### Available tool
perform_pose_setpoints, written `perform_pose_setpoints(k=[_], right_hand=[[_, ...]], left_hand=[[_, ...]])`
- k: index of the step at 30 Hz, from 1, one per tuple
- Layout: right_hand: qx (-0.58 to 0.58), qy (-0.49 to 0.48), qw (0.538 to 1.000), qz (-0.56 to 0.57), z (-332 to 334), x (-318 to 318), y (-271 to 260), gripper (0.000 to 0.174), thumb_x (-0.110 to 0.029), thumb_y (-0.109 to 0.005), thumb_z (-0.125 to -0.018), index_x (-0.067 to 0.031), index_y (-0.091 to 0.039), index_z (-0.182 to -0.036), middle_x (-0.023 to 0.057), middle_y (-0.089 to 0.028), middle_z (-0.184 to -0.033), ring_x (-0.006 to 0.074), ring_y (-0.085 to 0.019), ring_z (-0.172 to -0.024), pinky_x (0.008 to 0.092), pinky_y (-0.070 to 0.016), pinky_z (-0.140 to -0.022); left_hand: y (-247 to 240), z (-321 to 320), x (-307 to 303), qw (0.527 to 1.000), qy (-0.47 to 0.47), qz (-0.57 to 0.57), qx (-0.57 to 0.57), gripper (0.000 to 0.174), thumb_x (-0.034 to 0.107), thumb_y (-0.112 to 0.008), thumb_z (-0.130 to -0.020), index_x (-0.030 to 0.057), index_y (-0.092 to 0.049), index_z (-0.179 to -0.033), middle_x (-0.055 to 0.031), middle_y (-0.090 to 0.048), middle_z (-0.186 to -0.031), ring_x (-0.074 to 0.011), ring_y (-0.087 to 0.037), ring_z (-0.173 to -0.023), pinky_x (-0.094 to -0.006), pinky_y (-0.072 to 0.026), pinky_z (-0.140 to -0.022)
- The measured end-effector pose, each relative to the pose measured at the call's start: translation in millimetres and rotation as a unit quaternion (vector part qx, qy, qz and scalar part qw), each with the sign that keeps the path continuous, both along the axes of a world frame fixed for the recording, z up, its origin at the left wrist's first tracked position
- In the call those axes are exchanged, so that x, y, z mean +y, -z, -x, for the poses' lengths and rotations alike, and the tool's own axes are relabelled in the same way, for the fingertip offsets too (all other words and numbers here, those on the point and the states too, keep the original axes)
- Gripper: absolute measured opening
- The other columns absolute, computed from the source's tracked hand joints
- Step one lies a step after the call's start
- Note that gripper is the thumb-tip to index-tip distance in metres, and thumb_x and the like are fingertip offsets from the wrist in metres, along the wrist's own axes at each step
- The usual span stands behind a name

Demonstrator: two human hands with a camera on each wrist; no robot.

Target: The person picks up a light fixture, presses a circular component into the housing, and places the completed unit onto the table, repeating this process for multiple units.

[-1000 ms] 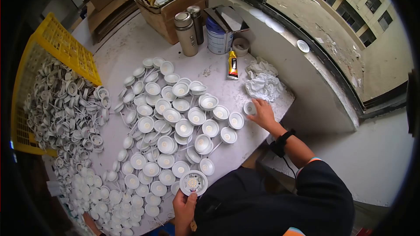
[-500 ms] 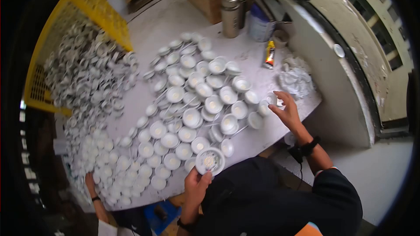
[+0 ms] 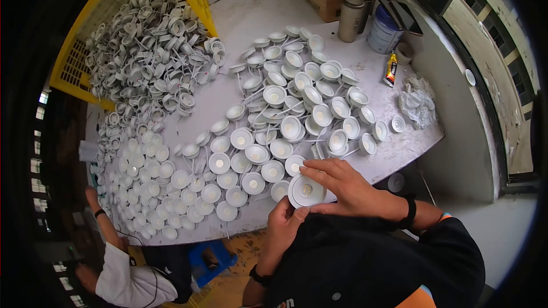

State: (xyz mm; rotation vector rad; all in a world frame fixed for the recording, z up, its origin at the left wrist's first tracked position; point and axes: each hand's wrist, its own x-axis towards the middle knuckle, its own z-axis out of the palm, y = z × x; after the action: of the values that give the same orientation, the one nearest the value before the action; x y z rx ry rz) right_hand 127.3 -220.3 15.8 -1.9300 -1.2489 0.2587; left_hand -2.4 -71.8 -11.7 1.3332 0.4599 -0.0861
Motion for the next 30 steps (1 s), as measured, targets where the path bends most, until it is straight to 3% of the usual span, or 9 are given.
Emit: perform_pose_setpoints(k=[1,5,10,11,13,23,25,29,30], right_hand=[[0.012,-0.003,1.000,-0.008,2.0,2.3,1.3,0.069,-0.026,-0.072,-0.069,-0.0057,-0.042,-0.127,0.0142,-0.043,-0.124,0.0305,-0.047,-0.105,0.0383,-0.0393,-0.086],[0.131,0.007,0.989,-0.063,10.1,7.4,4.3,0.065,-0.023,-0.070,-0.073,-0.0064,-0.041,-0.128,0.0141,-0.046,-0.121,0.0274,-0.049,-0.102,0.0356,-0.0422,-0.081],[0.374,0.066,0.925,0.014,16.6,15.5,6.9,0.043,-0.011,-0.061,-0.080,-0.0031,-0.049,-0.121,0.0108,-0.058,-0.098,0.0133,-0.055,-0.073,0.0260,-0.0452,-0.063],[0.375,0.066,0.925,0.014,18.8,18.5,6.8,0.043,-0.011,-0.061,-0.080,-0.0031,-0.049,-0.121,0.0108,-0.058,-0.098,0.0133,-0.055,-0.073,0.0260,-0.0452,-0.063],[0.407,0.093,0.909,0.000,22.7,24.6,5.7,0.037,-0.008,-0.058,-0.081,-0.0027,-0.051,-0.117,0.0092,-0.060,-0.093,0.0101,-0.053,-0.068,0.0246,-0.0449,-0.060],[0.491,0.094,0.866,0.014,23.3,28.0,5.4,0.034,-0.006,-0.055,-0.082,-0.0017,-0.052,-0.116,0.0108,-0.060,-0.099,0.0122,-0.057,-0.077,0.0256,-0.0472,-0.066],[0.387,0.076,0.919,-0.022,26.1,26.6,13.4,0.035,-0.009,-0.053,-0.086,-0.0039,-0.049,-0.120,0.0067,-0.059,-0.093,0.0066,-0.053,-0.059,0.0212,-0.0451,-0.051],[0.364,0.060,0.930,-0.005,20.0,26.5,12.6,0.035,-0.011,-0.052,-0.086,-0.0039,-0.049,-0.120,0.0072,-0.059,-0.092,0.0074,-0.054,-0.058,0.0218,-0.0454,-0.051],[0.373,0.061,0.926,0.013,18.8,27.0,9.4,0.035,-0.009,-0.051,-0.085,-0.0029,-0.049,-0.119,0.0103,-0.060,-0.094,0.0116,-0.056,-0.066,0.0248,-0.0465,-0.059]], left_hand=[[1.0,2.0,1.0,1.000,-0.008,-0.006,-0.006,0.032,0.027,-0.061,-0.085,0.0017,-0.053,-0.103,0.0006,-0.052,-0.070,-0.0039,-0.044,-0.054,-0.0170,-0.0342,-0.048],[-1.6,6.9,5.8,0.999,-0.023,0.009,-0.020,0.032,0.027,-0.060,-0.085,0.0012,-0.053,-0.103,-0.0001,-0.053,-0.070,-0.0043,-0.046,-0.057,-0.0172,-0.0355,-0.050],[-2.7,9.1,10.0,0.999,-0.011,0.013,-0.028,0.031,0.020,-0.057,-0.086,-0.0011,-0.052,-0.107,-0.0027,-0.056,-0.079,-0.0064,-0.049,-0.066,-0.0195,-0.0400,-0.058],[-3.5,9.5,10.8,0.999,-0.012,0.013,-0.027,0.031,0.020,-0.057,-0.086,-0.0011,-0.052,-0.107,-0.0027,-0.056,-0.079,-0.0064,-0.049,-0.066,-0.0195,-0.0400,-0.058],[-5.3,9.6,12.2,1.000,-0.001,0.001,-0.003,0.031,0.014,-0.056,-0.086,-0.0036,-0.049,-0.111,-0.0083,-0.057,-0.101,-0.0136,-0.054,-0.091,-0.0278,-0.0438,-0.078],[-5.5,4.2,9.9,0.986,-0.009,-0.162,-0.026,0.024,0.016,-0.054,-0.082,-0.0028,-0.053,-0.098,-0.0140,-0.060,-0.081,-0.0165,-0.058,-0.073,-0.0311,-0.0456,-0.064],[-4.4,0.8,8.9,0.983,-0.036,-0.174,-0.039,0.023,0.015,-0.053,-0.082,-0.0032,-0.053,-0.096,-0.0169,-0.060,-0.081,-0.0207,-0.059,-0.073,-0.0324,-0.0457,-0.066],[-3.4,-2.5,6.9,0.981,-0.047,-0.188,-0.018,0.023,0.015,-0.053,-0.082,-0.0037,-0.053,-0.095,-0.0186,-0.060,-0.081,-0.0237,-0.059,-0.073,-0.0335,-0.0457,-0.067],[-3.3,-2.2,6.9,0.982,-0.039,-0.183,-0.013,0.023,0.016,-0.053,-0.083,-0.0037,-0.053,-0.096,-0.0187,-0.060,-0.081,-0.0236,-0.059,-0.074,-0.0332,-0.0457,-0.067]])
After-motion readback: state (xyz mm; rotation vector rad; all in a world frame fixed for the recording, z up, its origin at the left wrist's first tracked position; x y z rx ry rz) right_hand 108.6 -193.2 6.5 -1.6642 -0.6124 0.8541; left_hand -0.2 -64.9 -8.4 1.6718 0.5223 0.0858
